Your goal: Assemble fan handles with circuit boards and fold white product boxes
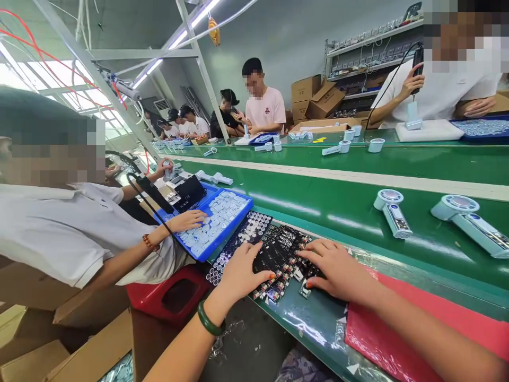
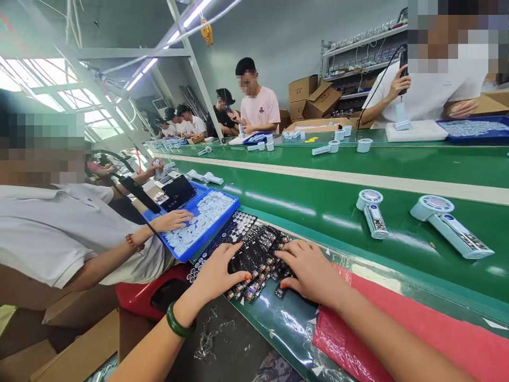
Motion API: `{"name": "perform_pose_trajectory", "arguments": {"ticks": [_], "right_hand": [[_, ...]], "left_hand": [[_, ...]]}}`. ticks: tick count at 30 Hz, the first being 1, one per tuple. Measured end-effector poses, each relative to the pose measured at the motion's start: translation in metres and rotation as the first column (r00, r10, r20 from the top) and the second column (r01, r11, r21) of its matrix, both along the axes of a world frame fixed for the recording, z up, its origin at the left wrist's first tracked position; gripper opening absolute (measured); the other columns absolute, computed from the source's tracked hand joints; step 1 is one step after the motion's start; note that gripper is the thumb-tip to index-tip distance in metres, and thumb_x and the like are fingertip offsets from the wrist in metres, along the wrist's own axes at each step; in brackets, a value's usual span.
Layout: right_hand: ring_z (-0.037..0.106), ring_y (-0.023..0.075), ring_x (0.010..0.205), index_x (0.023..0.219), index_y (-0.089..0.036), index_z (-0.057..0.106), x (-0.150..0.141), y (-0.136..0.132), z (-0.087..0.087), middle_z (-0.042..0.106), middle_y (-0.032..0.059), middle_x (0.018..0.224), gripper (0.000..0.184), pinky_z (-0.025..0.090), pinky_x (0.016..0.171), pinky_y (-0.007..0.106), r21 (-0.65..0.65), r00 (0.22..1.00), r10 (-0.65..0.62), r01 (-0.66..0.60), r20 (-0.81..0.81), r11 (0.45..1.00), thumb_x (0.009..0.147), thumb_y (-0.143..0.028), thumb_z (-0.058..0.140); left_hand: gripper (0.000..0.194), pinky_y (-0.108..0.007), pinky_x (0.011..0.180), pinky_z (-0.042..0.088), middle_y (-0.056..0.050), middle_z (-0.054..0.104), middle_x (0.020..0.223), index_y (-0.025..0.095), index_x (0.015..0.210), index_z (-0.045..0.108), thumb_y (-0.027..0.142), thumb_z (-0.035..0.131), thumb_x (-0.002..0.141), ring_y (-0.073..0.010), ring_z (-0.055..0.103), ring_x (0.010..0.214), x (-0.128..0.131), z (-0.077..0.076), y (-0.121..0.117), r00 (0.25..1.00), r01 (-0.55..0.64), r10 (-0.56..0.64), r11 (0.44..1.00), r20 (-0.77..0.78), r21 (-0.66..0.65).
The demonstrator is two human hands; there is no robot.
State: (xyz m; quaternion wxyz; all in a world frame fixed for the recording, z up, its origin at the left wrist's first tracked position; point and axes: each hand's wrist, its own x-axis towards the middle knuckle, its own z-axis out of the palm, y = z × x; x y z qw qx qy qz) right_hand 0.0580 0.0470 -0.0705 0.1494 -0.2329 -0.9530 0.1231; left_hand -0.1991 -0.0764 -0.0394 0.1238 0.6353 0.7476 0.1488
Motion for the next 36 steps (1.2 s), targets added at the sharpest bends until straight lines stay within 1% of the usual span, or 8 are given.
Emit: {"name": "perform_pose_trajectory", "arguments": {"ticks": [5, 10, 13, 18, 22, 27, 29, 36], "right_hand": [[0.058, 0.0301, 0.112, 0.128, -0.028, 0.062, 0.004, -0.003, -0.006, 0.065, 0.0073, 0.113, 0.050, 0.044, 0.096, 0.047, -0.046, 0.995, 0.095, -0.096, -0.006, 0.994, 0.081, -0.035, 0.078], [0.062, 0.0268, 0.093, 0.085, -0.026, 0.066, 0.012, -0.003, -0.030, 0.065, 0.0044, 0.100, 0.008, 0.048, 0.081, 0.041, -0.103, 0.995, 0.095, -0.096, -0.013, 0.990, 0.080, -0.023, 0.071], [0.063, 0.0252, 0.094, 0.083, -0.025, 0.062, 0.018, -0.007, -0.044, 0.066, 0.0040, 0.102, 0.007, 0.048, 0.086, 0.041, -0.121, 0.985, 0.122, -0.137, -0.124, 0.983, 0.086, -0.020, 0.061], [0.066, 0.0241, 0.082, 0.096, -0.026, 0.061, 0.029, -0.010, -0.049, 0.069, 0.0042, 0.091, 0.025, 0.052, 0.073, 0.036, -0.378, 0.939, -0.138, 0.009, -0.315, 0.926, 0.096, -0.048, 0.049], [0.066, 0.0229, 0.072, 0.104, -0.023, 0.061, 0.035, 0.000, -0.040, 0.071, 0.0043, 0.080, 0.045, 0.052, 0.063, 0.032, -0.745, 0.800, -0.461, 0.025, -0.385, 0.667, 0.084, -0.064, 0.059], [0.062, 0.0147, 0.066, 0.106, -0.020, 0.063, 0.055, 0.001, -0.025, 0.072, 0.0055, 0.094, 0.073, 0.054, 0.052, 0.022, -0.973, 0.533, -0.826, -0.214, -0.186, 0.080, 0.049, -0.059, 0.088], [0.062, 0.0135, 0.068, 0.107, -0.021, 0.065, 0.064, -0.005, -0.020, 0.071, 0.0038, 0.095, 0.082, 0.057, 0.055, 0.019, -0.960, 0.482, -0.874, -0.271, -0.069, -0.074, 0.036, -0.047, 0.095], [0.055, 0.0114, 0.060, 0.100, -0.021, 0.066, 0.083, -0.023, -0.025, 0.058, -0.0034, 0.075, 0.072, 0.055, 0.050, 0.017, -0.909, 0.480, -0.874, -0.392, -0.073, -0.140, 0.038, -0.037, 0.098]], "left_hand": [[0.082, -0.046, 0.104, 0.045, -0.013, 0.056, 0.129, 0.021, 0.144, 0.050, 0.065, 0.069, 0.077, -0.0317, 0.052, 0.120, 0.004, 0.007, -0.005, 0.994, -0.005, 0.002, 1.000, -0.109, -0.028], [0.087, -0.049, 0.096, 0.048, -0.017, 0.060, 0.117, 0.014, 0.134, 0.058, 0.077, 0.062, 0.074, -0.0360, 0.054, 0.112, 0.006, 0.007, -0.006, 0.977, -0.091, 0.071, 0.992, -0.203, -0.088], [0.086, -0.050, 0.096, 0.047, -0.016, 0.059, 0.116, 0.014, 0.128, 0.062, 0.076, 0.069, 0.068, -0.0376, 0.053, 0.113, 0.008, 0.006, -0.003, 0.979, -0.126, 0.113, 0.990, -0.170, -0.065], [0.067, -0.041, 0.097, 0.046, -0.011, 0.055, 0.118, 0.018, 0.111, 0.068, 0.060, 0.084, 0.062, -0.0325, 0.052, 0.115, 0.009, 0.007, 0.004, 0.988, -0.156, 0.155, 0.985, -0.011, -0.073], [0.059, -0.038, 0.094, 0.045, -0.009, 0.056, 0.116, 0.019, 0.102, 0.066, 0.048, 0.090, 0.057, -0.0311, 0.051, 0.114, 0.016, 0.014, 0.009, 0.983, -0.182, 0.182, 0.983, -0.008, -0.019], [0.055, -0.032, 0.081, 0.045, -0.001, 0.063, 0.096, 0.022, 0.101, 0.062, 0.037, 0.091, 0.057, -0.0234, 0.059, 0.091, 0.027, 0.029, 0.014, 0.989, -0.144, 0.144, 0.990, 0.046, 0.000], [0.055, -0.030, 0.078, 0.044, 0.000, 0.063, 0.097, 0.022, 0.100, 0.061, 0.034, 0.092, 0.056, -0.0216, 0.059, 0.088, 0.027, 0.034, 0.017, 0.988, -0.137, 0.136, 0.991, 0.072, 0.010], [0.052, -0.029, 0.074, 0.041, 0.000, 0.059, 0.093, 0.019, 0.091, 0.061, 0.028, 0.092, 0.050, -0.0204, 0.055, 0.087, 0.022, 0.039, 0.030, 0.979, -0.108, 0.103, 0.994, 0.174, 0.020]]}}
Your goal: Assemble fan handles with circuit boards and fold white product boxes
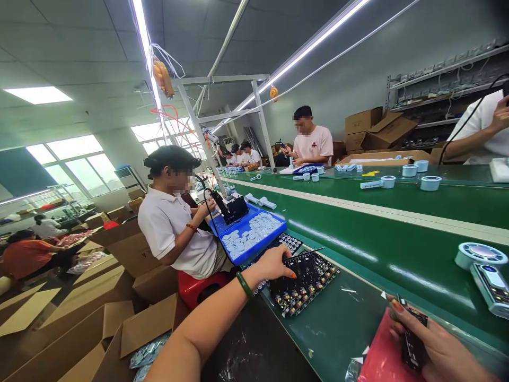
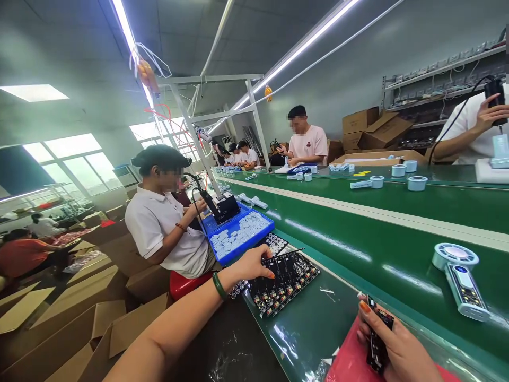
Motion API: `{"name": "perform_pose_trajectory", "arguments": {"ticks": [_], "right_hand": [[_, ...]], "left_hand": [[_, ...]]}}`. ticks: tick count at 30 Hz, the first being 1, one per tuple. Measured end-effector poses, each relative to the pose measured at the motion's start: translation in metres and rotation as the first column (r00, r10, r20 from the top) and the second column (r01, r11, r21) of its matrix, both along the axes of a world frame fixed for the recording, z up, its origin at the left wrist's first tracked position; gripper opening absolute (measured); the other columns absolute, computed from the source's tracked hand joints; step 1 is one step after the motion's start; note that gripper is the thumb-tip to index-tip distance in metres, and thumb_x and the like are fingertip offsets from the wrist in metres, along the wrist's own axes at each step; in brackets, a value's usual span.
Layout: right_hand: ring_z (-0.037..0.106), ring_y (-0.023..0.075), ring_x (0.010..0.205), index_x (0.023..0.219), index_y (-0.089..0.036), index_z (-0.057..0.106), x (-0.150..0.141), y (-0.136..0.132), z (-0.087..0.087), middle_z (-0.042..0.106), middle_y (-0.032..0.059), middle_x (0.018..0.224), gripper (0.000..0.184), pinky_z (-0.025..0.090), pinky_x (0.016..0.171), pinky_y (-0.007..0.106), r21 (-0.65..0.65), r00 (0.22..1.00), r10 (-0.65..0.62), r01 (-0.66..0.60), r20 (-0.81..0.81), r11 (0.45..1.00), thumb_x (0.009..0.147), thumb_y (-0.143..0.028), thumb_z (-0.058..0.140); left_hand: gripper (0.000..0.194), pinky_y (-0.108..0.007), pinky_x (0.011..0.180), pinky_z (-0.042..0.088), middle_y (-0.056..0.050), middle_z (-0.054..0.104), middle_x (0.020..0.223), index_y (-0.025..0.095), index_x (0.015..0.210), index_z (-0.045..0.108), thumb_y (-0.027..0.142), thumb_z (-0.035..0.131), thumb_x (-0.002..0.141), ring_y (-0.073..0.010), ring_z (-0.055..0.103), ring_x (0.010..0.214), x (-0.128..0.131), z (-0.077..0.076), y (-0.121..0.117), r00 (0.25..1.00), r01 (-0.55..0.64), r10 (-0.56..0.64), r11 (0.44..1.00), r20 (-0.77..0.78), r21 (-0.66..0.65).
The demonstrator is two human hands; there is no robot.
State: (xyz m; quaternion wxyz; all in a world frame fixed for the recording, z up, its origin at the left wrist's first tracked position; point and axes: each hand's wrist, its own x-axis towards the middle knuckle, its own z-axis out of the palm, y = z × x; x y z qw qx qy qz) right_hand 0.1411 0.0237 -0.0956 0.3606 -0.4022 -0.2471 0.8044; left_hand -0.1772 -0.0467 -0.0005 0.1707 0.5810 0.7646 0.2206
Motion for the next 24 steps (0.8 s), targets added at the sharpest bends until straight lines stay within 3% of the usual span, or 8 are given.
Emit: {"name": "perform_pose_trajectory", "arguments": {"ticks": [3, 6, 9, 11, 13, 19, 22, 24], "right_hand": [[0.048, 0.0086, 0.053, 0.095, -0.022, 0.066, 0.003, 0.001, -0.009, 0.052, -0.0059, 0.068, 0.065, 0.048, 0.041, 0.016, 0.034, 0.999, -0.043, 0.042, 0.026, 0.999, 0.042, -0.040, 0.098], [0.044, 0.0072, 0.050, 0.096, -0.023, 0.066, 0.003, 0.000, -0.006, 0.051, -0.0063, 0.066, 0.056, 0.043, 0.038, 0.015, 0.137, 0.997, -0.077, 0.077, -0.001, 0.988, 0.054, -0.049, 0.093], [0.061, 0.0115, 0.067, 0.107, -0.023, 0.067, 0.003, -0.004, 0.011, 0.067, 0.0004, 0.084, 0.060, 0.054, 0.055, 0.018, 0.228, 0.994, -0.104, 0.111, -0.045, 0.967, 0.061, -0.053, 0.090], [0.068, 0.0191, 0.087, 0.109, -0.022, 0.067, 0.004, -0.006, 0.023, 0.072, 0.0069, 0.099, 0.056, 0.059, 0.073, 0.027, 0.278, 0.996, -0.056, 0.072, -0.065, 0.958, 0.069, -0.057, 0.084], [0.068, 0.0218, 0.089, 0.111, -0.021, 0.066, 0.006, -0.008, 0.029, 0.072, 0.0093, 0.103, 0.055, 0.058, 0.075, 0.033, 0.321, 0.998, 0.026, -0.009, -0.049, 0.947, 0.074, -0.059, 0.079], [0.061, 0.0178, 0.072, 0.107, -0.020, 0.061, 0.022, -0.029, 0.031, 0.065, 0.0033, 0.088, 0.057, 0.053, 0.063, 0.031, 0.451, 0.986, 0.110, -0.154, 0.122, 0.879, 0.077, -0.068, 0.071], [0.056, 0.0167, 0.072, 0.097, -0.019, 0.059, 0.028, -0.037, 0.031, 0.061, 0.0015, 0.083, 0.048, 0.048, 0.061, 0.028, 0.564, 0.970, 0.074, -0.196, 0.232, 0.802, 0.084, -0.065, 0.066], [0.054, 0.0167, 0.071, 0.096, -0.019, 0.057, 0.032, -0.037, 0.029, 0.060, 0.0016, 0.081, 0.045, 0.046, 0.060, 0.028, 0.608, 0.960, 0.044, -0.209, 0.276, 0.766, 0.090, -0.064, 0.057]], "left_hand": [[0.042, -0.026, 0.066, 0.040, 0.003, 0.057, 0.079, 0.018, 0.094, 0.062, 0.026, 0.086, 0.060, -0.0157, 0.054, 0.075, 0.002, 0.013, -0.002, 0.994, 0.048, -0.049, 0.999, 0.099, 0.010], [0.038, -0.025, 0.065, 0.043, 0.002, 0.062, 0.079, 0.018, 0.107, 0.065, 0.030, 0.078, 0.073, -0.0137, 0.057, 0.072, 0.017, 0.028, -0.002, 0.958, 0.173, -0.170, 0.985, 0.230, 0.009], [0.039, -0.029, 0.076, 0.050, -0.005, 0.070, 0.098, 0.018, 0.117, 0.065, 0.034, 0.070, 0.081, -0.0171, 0.065, 0.085, 0.045, 0.035, 0.005, 0.846, 0.308, -0.294, 0.951, 0.445, 0.042], [0.039, -0.033, 0.082, 0.051, -0.008, 0.071, 0.107, 0.017, 0.117, 0.066, 0.035, 0.070, 0.083, -0.0192, 0.067, 0.092, 0.066, 0.033, 0.012, 0.753, 0.357, -0.322, 0.933, 0.573, 0.055], [0.038, -0.034, 0.084, 0.052, -0.008, 0.072, 0.107, 0.017, 0.116, 0.067, 0.034, 0.071, 0.083, -0.0192, 0.067, 0.092, 0.085, 0.028, 0.019, 0.710, 0.407, -0.331, 0.913, 0.621, 0.022], [0.026, -0.031, 0.080, 0.049, -0.005, 0.071, 0.099, 0.018, 0.109, 0.066, 0.028, 0.063, 0.085, -0.0167, 0.064, 0.087, 0.133, 0.011, 0.024, 0.711, 0.524, -0.414, 0.851, 0.569, -0.035], [0.019, -0.027, 0.071, 0.044, -0.001, 0.067, 0.087, 0.020, 0.098, 0.066, 0.033, 0.054, 0.092, -0.0149, 0.058, 0.079, 0.152, 0.009, 0.025, 0.782, 0.553, -0.485, 0.830, 0.391, -0.074], [0.026, -0.026, 0.065, 0.038, 0.001, 0.060, 0.075, 0.020, 0.085, 0.063, 0.038, 0.048, 0.096, -0.0135, 0.050, 0.071, 0.162, 0.008, 0.028, 0.825, 0.537, -0.503, 0.840, 0.257, -0.078]]}}
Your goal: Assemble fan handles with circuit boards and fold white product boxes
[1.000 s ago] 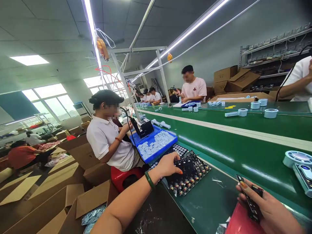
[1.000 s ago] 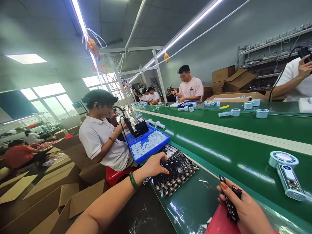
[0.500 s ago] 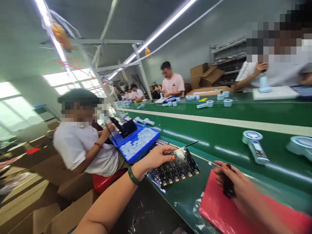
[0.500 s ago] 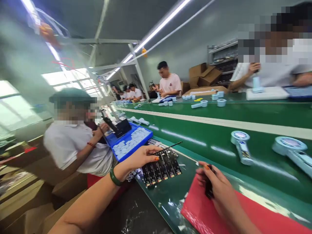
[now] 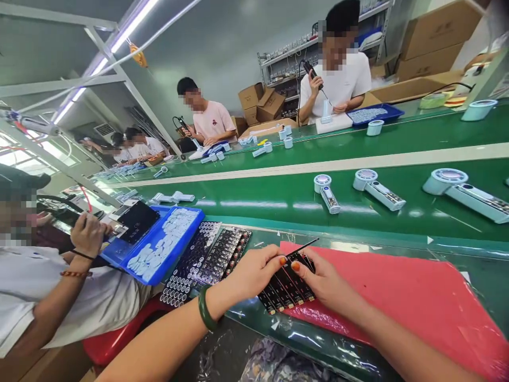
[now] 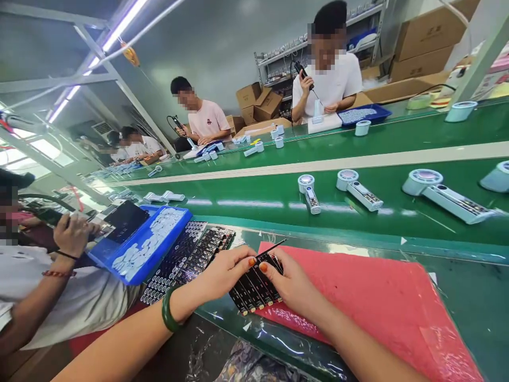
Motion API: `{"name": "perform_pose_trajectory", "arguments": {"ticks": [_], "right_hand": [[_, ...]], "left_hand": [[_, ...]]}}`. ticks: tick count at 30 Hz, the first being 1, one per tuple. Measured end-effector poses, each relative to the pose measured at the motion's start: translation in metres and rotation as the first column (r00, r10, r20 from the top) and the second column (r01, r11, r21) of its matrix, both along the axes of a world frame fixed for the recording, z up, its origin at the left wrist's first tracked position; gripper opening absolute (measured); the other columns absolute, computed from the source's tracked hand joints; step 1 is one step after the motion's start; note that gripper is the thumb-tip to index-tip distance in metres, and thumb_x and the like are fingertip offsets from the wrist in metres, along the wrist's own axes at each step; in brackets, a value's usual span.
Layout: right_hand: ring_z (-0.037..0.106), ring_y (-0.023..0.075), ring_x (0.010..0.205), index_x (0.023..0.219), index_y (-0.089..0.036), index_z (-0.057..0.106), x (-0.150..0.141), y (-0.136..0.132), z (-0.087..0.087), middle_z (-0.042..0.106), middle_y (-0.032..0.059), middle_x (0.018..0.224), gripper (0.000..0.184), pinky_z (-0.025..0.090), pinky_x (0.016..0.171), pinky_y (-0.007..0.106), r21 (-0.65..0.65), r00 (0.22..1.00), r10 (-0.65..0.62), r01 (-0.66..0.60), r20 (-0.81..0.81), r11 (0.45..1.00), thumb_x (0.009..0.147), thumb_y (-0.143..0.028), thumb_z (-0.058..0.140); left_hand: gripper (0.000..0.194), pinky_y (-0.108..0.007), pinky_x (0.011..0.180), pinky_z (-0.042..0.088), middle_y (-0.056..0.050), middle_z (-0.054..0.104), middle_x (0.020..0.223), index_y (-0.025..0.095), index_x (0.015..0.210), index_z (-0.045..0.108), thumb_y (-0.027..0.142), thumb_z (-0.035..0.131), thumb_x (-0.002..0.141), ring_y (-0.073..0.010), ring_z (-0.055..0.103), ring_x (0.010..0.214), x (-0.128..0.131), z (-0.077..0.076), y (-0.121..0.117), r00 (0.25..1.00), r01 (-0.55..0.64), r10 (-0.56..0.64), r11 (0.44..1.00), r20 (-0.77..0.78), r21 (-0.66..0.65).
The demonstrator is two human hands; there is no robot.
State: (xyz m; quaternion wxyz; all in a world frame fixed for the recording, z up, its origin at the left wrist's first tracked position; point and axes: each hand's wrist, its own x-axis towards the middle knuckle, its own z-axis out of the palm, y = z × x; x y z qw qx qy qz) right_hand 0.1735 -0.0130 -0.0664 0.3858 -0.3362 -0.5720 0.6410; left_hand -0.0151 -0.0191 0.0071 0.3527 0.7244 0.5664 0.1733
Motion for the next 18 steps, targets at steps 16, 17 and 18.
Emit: {"name": "perform_pose_trajectory", "arguments": {"ticks": [16, 17, 18], "right_hand": [[0.047, 0.0159, 0.066, 0.080, -0.020, 0.057, 0.024, 0.008, 0.005, 0.058, 0.0010, 0.072, 0.043, 0.036, 0.061, 0.027, 0.388, 0.994, -0.027, -0.014, 0.102, 0.922, 0.095, -0.060, 0.051], [0.047, 0.0161, 0.067, 0.080, -0.020, 0.057, 0.024, 0.008, 0.004, 0.057, 0.0011, 0.073, 0.046, 0.036, 0.062, 0.027, 0.371, 0.996, -0.034, 0.002, 0.079, 0.929, 0.093, -0.064, 0.051], [0.046, 0.0158, 0.067, 0.081, -0.020, 0.057, 0.025, 0.008, 0.005, 0.055, 0.0007, 0.073, 0.050, 0.036, 0.061, 0.027, 0.336, 0.998, -0.044, 0.027, 0.044, 0.941, 0.091, -0.069, 0.052]], "left_hand": [[0.048, -0.021, 0.037, 0.027, 0.007, 0.049, 0.053, 0.018, 0.079, 0.054, 0.060, 0.078, 0.071, -0.0061, 0.040, 0.035, 0.019, -0.031, -0.007, 0.663, 0.192, 0.359, 0.767, 0.657, -0.613], [0.048, -0.021, 0.040, 0.029, 0.006, 0.050, 0.056, 0.017, 0.079, 0.055, 0.060, 0.078, 0.073, -0.0060, 0.042, 0.039, 0.018, -0.030, -0.006, 0.670, 0.170, 0.344, 0.792, 0.658, -0.586], [0.049, -0.020, 0.043, 0.031, 0.005, 0.050, 0.058, 0.017, 0.077, 0.054, 0.060, 0.077, 0.073, -0.0059, 0.043, 0.044, 0.017, -0.027, -0.004, 0.678, 0.130, 0.323, 0.831, 0.660, -0.541]]}}
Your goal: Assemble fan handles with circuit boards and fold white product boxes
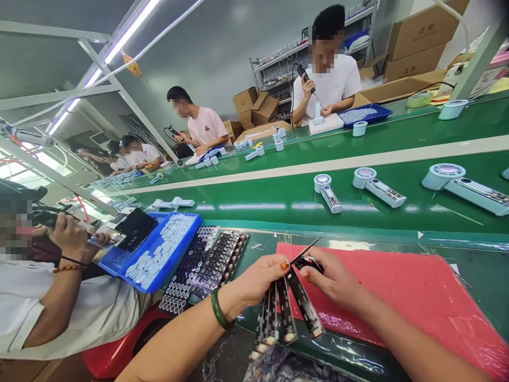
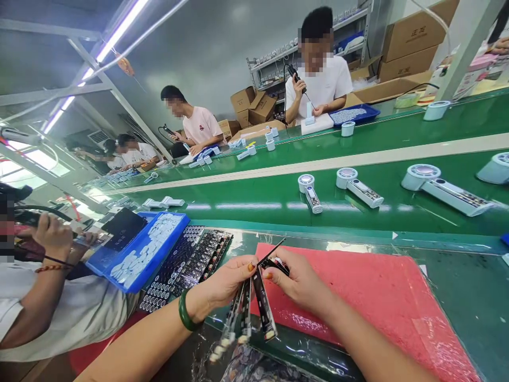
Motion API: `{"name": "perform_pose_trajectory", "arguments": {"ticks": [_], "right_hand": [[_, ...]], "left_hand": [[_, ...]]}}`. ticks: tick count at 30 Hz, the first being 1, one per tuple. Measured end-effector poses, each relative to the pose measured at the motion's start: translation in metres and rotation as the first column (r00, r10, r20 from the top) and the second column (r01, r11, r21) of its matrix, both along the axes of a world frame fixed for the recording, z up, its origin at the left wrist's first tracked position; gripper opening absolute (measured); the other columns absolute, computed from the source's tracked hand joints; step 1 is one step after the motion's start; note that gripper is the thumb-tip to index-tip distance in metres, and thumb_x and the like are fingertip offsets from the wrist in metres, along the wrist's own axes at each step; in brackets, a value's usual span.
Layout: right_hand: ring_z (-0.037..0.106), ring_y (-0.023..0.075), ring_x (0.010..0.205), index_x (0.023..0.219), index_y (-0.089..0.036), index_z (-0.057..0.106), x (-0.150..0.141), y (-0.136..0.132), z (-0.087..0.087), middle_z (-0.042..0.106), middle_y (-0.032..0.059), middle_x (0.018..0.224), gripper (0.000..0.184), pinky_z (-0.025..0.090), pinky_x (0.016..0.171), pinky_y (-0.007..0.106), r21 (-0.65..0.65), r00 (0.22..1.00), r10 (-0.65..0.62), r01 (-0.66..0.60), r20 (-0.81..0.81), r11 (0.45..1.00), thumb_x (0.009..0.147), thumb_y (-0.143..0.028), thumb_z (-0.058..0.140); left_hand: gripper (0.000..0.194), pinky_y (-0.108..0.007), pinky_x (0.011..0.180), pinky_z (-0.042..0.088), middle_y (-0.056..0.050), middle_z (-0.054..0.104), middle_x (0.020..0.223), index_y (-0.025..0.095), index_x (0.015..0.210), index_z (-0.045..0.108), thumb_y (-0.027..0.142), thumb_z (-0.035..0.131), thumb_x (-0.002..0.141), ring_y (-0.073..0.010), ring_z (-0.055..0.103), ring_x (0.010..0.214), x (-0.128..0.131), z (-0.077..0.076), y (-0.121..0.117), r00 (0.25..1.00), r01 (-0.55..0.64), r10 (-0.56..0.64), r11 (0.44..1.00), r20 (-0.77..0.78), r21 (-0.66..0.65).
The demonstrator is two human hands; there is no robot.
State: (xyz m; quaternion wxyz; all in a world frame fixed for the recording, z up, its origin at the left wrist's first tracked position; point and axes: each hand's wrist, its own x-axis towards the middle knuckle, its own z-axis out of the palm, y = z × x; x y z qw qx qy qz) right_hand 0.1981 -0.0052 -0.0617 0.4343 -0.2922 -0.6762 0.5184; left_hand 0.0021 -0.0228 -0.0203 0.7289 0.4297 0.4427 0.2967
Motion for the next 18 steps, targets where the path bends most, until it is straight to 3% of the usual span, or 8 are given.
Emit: {"name": "perform_pose_trajectory", "arguments": {"ticks": [3, 6, 9, 12, 14, 16, 18], "right_hand": [[0.036, 0.0120, 0.057, 0.083, -0.021, 0.055, 0.002, 0.005, 0.002, 0.043, -0.0038, 0.064, 0.057, 0.029, 0.052, 0.024, -0.255, 0.977, -0.080, 0.027, -0.199, 0.966, 0.085, -0.077, 0.053], [0.026, 0.0072, 0.050, 0.083, -0.021, 0.053, 0.000, 0.011, 0.002, 0.042, -0.0060, 0.065, 0.055, 0.022, 0.045, 0.020, -0.555, 0.887, -0.233, -0.030, -0.398, 0.831, 0.078, -0.075, 0.065], [0.026, 0.0047, 0.048, 0.086, -0.019, 0.060, -0.006, 0.012, 0.000, 0.054, -0.0027, 0.074, 0.053, 0.023, 0.042, 0.018, -0.686, 0.845, -0.326, -0.064, -0.424, 0.725, 0.070, -0.066, 0.079], [0.033, 0.0065, 0.045, 0.086, -0.018, 0.065, -0.013, 0.007, 0.000, 0.057, -0.0009, 0.066, 0.049, 0.028, 0.040, 0.019, -0.720, 0.865, -0.256, -0.160, -0.432, 0.676, 0.075, -0.064, 0.075], [0.045, 0.0108, 0.047, 0.090, -0.019, 0.067, -0.014, 0.003, 0.004, 0.060, 0.0007, 0.063, 0.053, 0.038, 0.044, 0.022, -0.710, 0.843, -0.150, -0.323, -0.516, 0.626, 0.083, -0.071, 0.062], [0.059, 0.0169, 0.057, 0.097, -0.019, 0.067, -0.011, 0.003, 0.008, 0.067, 0.0044, 0.072, 0.061, 0.049, 0.054, 0.029, -0.666, 0.789, -0.064, -0.469, -0.612, 0.580, 0.087, -0.076, 0.050], [0.066, 0.0209, 0.070, 0.102, -0.018, 0.067, -0.006, 0.005, 0.011, 0.071, 0.0071, 0.082, 0.058, 0.053, 0.066, 0.034, -0.637, 0.767, -0.056, -0.487, -0.639, 0.598, 0.088, -0.072, 0.053]], "left_hand": [[0.049, -0.020, 0.053, 0.034, 0.004, 0.049, 0.064, 0.015, 0.071, 0.053, 0.059, 0.072, 0.079, -0.0061, 0.042, 0.055, -0.007, 0.008, 0.009, 0.985, -0.124, 0.153, 0.953, -0.085, 0.278], [0.035, -0.022, 0.064, 0.040, 0.001, 0.055, 0.073, 0.017, 0.081, 0.062, 0.051, 0.066, 0.089, -0.0091, 0.049, 0.066, -0.014, 0.019, 0.018, 0.961, -0.196, 0.269, 0.815, -0.058, 0.545], [0.015, -0.035, 0.090, 0.048, -0.001, 0.065, 0.088, 0.024, 0.092, 0.066, 0.039, 0.066, 0.091, -0.0162, 0.061, 0.087, -0.012, 0.031, 0.024, 0.974, -0.192, 0.222, 0.668, 0.054, 0.719], [0.010, -0.050, 0.110, 0.038, -0.002, 0.069, 0.092, 0.028, 0.090, 0.067, 0.038, 0.067, 0.090, -0.0231, 0.063, 0.108, -0.002, 0.038, 0.022, 0.990, -0.122, 0.128, 0.566, 0.059, 0.815], [0.020, -0.052, 0.114, 0.034, -0.003, 0.071, 0.095, 0.027, 0.081, 0.068, 0.046, 0.068, 0.088, -0.0267, 0.060, 0.119, 0.003, 0.038, 0.019, 0.994, -0.062, 0.105, 0.573, 0.002, 0.817], [0.028, -0.052, 0.115, 0.034, -0.004, 0.072, 0.101, 0.025, 0.072, 0.067, 0.049, 0.069, 0.086, -0.0292, 0.055, 0.127, 0.003, 0.037, 0.017, 0.998, -0.011, 0.060, 0.630, -0.035, 0.776], [0.029, -0.052, 0.115, 0.034, -0.003, 0.071, 0.116, 0.024, 0.067, 0.068, 0.045, 0.071, 0.086, -0.0304, 0.050, 0.134, -0.001, 0.035, 0.017, 1.000, 0.010, 0.003, 0.696, -0.017, 0.718]]}}
